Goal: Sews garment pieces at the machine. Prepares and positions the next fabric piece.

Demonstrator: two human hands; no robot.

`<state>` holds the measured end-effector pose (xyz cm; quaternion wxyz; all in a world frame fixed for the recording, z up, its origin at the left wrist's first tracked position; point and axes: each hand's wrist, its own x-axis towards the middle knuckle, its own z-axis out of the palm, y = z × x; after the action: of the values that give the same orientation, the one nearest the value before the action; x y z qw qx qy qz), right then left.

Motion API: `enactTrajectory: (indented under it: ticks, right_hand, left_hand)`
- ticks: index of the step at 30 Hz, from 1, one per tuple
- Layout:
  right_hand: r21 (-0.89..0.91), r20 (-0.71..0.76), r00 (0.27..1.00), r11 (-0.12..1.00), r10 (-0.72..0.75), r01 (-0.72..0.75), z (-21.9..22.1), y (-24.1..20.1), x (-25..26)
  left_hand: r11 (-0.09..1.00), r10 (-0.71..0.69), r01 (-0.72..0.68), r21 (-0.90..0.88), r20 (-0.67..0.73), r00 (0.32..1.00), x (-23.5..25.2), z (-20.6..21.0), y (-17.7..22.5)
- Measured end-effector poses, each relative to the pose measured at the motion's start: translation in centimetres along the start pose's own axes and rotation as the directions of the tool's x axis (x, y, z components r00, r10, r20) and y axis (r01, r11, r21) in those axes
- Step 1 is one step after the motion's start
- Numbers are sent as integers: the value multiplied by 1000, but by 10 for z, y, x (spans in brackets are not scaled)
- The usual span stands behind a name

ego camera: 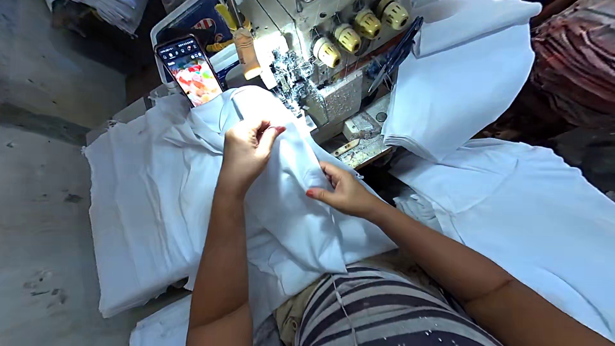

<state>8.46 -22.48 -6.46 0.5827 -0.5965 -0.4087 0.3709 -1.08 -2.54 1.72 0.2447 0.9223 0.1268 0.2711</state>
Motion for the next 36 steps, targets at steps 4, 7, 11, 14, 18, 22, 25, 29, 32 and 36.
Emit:
enactTrajectory:
  ticks: [4, 7, 11, 14, 18, 22, 25, 29, 32, 36]
  right_hand:
    - [-323, -258, 945, 940, -199, 109, 8, 6, 7]
    - [-590, -265, 848, 773, -460, 235, 5, 12, 8]
    - [-526, -229, 896, 823, -381, 215, -3, 20, 14]
    - [-434, -220, 917, 875, -333, 214, 0, 16, 7]
    - [-406, -259, 917, 895, -304, 183, 7, 15, -1]
    - [-406, -288, 909, 899, -300, 167, 11, 12, -5]
    - [-413, -303, 898, 893, -319, 177, 11, 9, -6]
    - [-426, -330, 883, 887, -333, 175, 10, 6, -5]
    - [-424, -354, 875, 891, -331, 166, 8, 2, -1]
    - [-439, -363, 866, 883, -343, 165, 2, -2, 9]
  left_hand:
    - [1000, 2, -2, -1, 25, 1000, 13, 12, -5]
    - [999, 28, -29, 43, 12, 1000, 18, 16, -7]
    - [996, -21, 14, 91, 73, 997, 25, 17, -10]
    - [997, -52, 45, 69, 108, 993, 25, 14, -11]
    - [997, -68, 64, 35, 118, 991, 23, 16, -11]
    - [949, 13, -18, 316, 19, 1000, 9, 27, 13]
    - [862, -18, 7, 507, 16, 1000, -11, 43, 38]
    - [899, -103, 60, 434, 77, 992, -20, 55, 43]
    - [951, -53, 40, 308, 34, 998, -11, 54, 37]
    - [979, -87, 85, 185, 6, 996, -1, 47, 24]
